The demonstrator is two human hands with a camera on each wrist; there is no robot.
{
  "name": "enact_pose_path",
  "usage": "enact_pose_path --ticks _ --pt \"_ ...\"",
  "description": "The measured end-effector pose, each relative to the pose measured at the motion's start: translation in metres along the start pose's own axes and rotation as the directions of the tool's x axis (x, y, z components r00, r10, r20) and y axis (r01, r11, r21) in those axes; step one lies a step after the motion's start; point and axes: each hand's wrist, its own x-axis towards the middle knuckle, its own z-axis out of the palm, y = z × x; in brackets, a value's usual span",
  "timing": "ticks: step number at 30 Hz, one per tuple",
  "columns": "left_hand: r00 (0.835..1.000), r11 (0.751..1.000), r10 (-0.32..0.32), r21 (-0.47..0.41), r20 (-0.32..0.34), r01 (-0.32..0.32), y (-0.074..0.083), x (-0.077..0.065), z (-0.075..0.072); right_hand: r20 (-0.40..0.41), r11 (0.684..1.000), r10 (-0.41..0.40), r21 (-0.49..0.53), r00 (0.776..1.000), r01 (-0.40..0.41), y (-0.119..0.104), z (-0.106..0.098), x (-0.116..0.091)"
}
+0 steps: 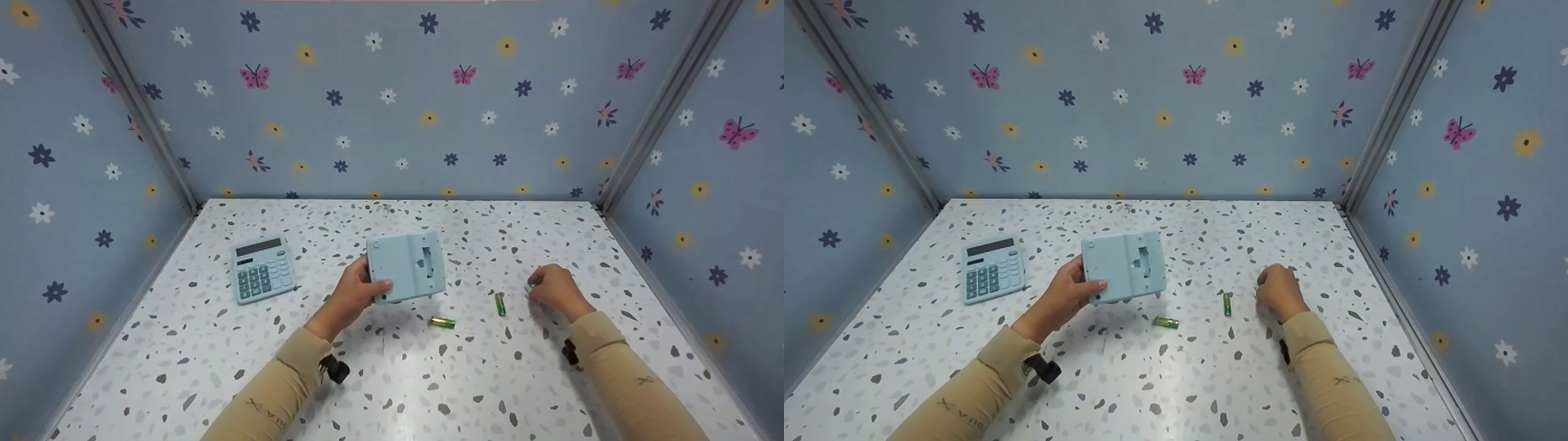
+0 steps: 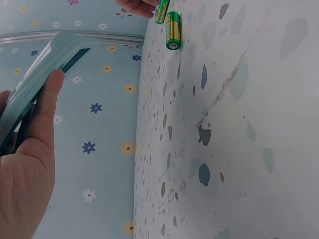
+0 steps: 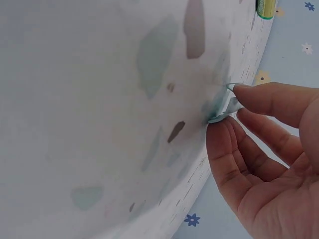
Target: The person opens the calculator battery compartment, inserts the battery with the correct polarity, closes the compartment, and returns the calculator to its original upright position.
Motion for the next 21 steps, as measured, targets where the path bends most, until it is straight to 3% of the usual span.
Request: enact_pose_path --ticks 16,21 --pt "1.0 1.0 0.006 0.008 -0.002 -0.006 -0.001 0.0 -0.002 -0.023 1.0 -0.009 0.012 1.0 0.009 -0.006 -0.004 -0.002" --pt "1.0 1.0 0.003 -0.004 0.0 -0.003 -0.001 0.001 -0.003 -0.041 0.998 -0.059 0.004 0.997 0.059 -0.012 -0.005 -0.004"
